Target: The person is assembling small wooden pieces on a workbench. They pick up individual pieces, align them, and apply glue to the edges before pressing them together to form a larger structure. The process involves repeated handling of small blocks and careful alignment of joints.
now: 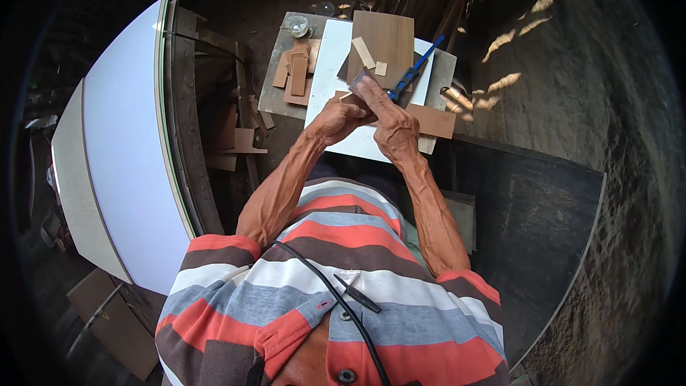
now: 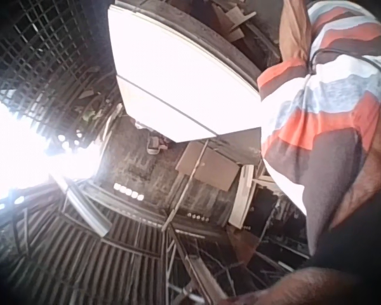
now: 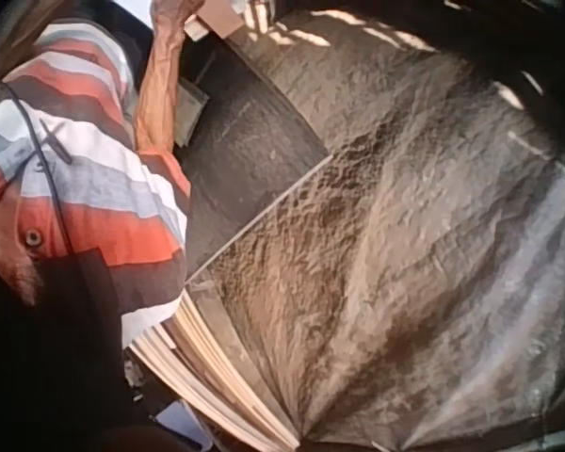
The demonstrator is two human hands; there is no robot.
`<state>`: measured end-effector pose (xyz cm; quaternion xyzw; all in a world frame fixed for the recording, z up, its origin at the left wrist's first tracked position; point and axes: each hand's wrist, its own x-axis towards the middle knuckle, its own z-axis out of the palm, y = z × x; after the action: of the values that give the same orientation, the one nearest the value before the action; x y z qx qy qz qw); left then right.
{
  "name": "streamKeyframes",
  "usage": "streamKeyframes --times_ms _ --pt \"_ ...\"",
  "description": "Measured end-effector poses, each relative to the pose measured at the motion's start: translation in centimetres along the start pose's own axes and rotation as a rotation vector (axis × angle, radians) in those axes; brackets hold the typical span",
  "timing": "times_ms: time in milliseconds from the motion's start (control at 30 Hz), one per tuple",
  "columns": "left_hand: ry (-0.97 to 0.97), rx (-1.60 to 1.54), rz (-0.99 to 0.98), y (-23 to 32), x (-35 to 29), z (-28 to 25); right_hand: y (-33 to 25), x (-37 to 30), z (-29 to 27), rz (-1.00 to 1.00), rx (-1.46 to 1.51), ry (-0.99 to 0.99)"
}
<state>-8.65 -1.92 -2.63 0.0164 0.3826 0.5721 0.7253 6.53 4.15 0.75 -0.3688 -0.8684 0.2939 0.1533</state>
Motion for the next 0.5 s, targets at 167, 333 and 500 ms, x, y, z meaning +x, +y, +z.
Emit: streamKeyframes --times_ms 167,333,500 --pt "-0.105 -0.098 0.001 -0.9 0.1 -0.9 6.3 0.5 0.1 0.074 0.032 0.106" --pt "-0.065 -0.088 0.045 -2.5 0.7 -2.0 1.6 -0.1 -0.8 0.080 -0.039 -0.189" --pt "0.076 0.122 0.062 -1.7 0.2 -0.2 5.8 0.3 -0.7 0.185 0.137 -0.035"
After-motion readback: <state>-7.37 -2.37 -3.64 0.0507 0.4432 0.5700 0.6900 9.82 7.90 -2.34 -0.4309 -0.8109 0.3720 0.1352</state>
